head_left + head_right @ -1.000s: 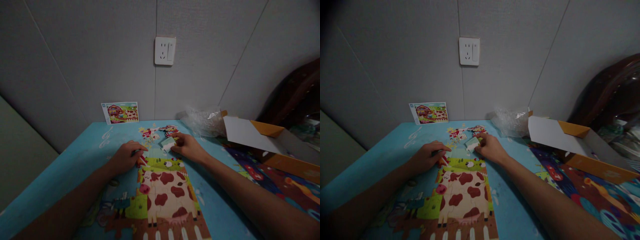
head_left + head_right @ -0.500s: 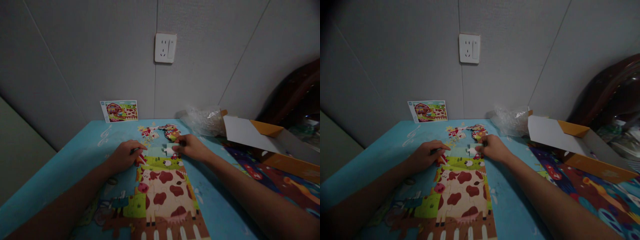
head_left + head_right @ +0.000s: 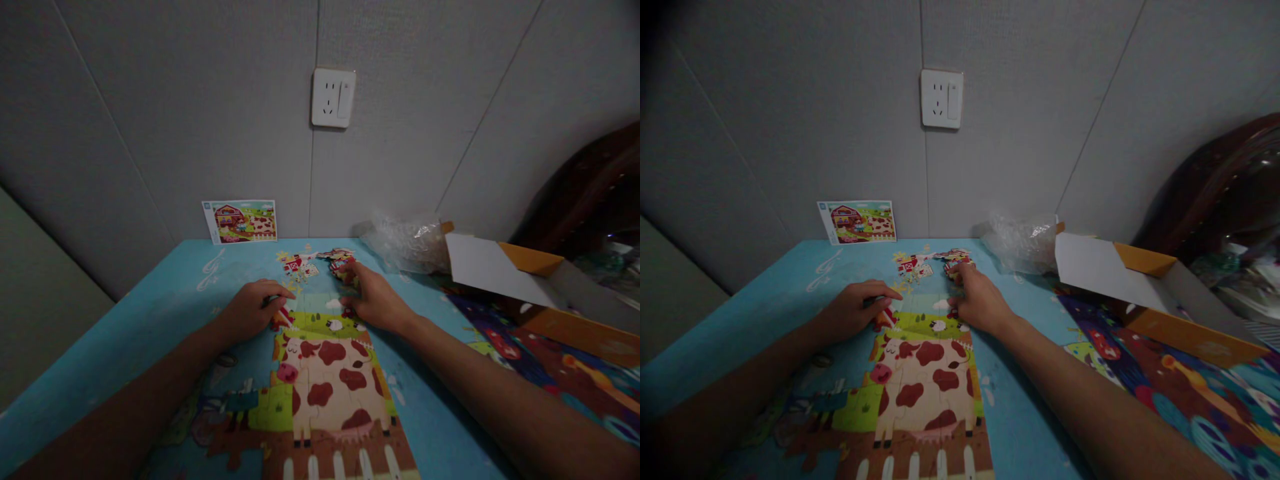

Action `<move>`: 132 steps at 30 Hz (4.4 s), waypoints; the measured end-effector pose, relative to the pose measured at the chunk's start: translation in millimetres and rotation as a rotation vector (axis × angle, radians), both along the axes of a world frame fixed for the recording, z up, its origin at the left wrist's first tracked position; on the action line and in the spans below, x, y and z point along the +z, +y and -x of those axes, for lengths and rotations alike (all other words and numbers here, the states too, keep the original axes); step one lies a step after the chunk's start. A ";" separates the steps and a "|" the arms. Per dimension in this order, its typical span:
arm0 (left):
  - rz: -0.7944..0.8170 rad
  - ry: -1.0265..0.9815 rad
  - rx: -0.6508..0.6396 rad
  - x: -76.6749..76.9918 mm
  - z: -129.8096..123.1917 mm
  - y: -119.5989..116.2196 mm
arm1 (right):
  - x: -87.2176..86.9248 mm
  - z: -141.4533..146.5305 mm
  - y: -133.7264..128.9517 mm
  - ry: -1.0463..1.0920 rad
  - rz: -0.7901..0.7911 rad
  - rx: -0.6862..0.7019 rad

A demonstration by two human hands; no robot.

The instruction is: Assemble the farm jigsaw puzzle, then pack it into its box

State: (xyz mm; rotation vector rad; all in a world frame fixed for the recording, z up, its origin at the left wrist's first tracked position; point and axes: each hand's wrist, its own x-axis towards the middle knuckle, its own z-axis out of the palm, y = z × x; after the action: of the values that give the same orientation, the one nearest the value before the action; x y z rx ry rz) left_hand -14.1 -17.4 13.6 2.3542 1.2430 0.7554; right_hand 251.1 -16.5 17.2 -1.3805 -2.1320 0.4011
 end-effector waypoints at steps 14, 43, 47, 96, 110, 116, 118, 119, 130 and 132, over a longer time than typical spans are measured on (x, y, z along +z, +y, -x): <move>0.235 -0.590 0.069 16.0 -25.5 -23.0 | 8.9 34.6 -25.7 0.211 0.089 0.207; 0.334 -0.314 0.256 14.4 8.6 2.1 | 0.3 34.3 -30.2 0.156 0.305 0.394; 0.443 -0.128 0.127 17.1 22.1 6.9 | 0.5 34.2 -30.2 0.129 0.315 0.392; -0.097 -0.080 0.025 23.2 -1.0 -12.0 | 10.0 25.7 -20.3 0.395 0.090 0.020; 0.097 -0.291 -0.009 19.9 -15.4 -24.5 | 6.4 44.9 -43.2 0.368 0.546 0.383; 0.200 -0.416 -0.053 14.9 -13.2 -22.5 | 2.5 46.5 -42.2 0.383 0.407 0.297; 0.163 -0.380 -0.019 14.6 -12.3 -21.2 | 2.7 44.8 -38.9 0.338 0.365 0.276; 0.135 -0.364 0.019 14.6 -11.8 -20.3 | 3.1 42.5 -35.5 0.305 0.315 0.234; 0.097 -0.314 0.554 1.0 13.5 11.6 | -7.9 -14.1 25.5 -0.090 -0.056 -0.482; 0.089 -0.238 0.600 -4.0 17.9 17.9 | -9.3 -13.4 27.0 -0.127 -0.031 -0.456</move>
State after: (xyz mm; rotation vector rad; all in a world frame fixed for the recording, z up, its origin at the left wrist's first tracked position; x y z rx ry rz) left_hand -32.0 0.5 9.6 1.7530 1.8439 1.0913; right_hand 264.5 10.5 7.9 -1.8524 -1.8292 0.1004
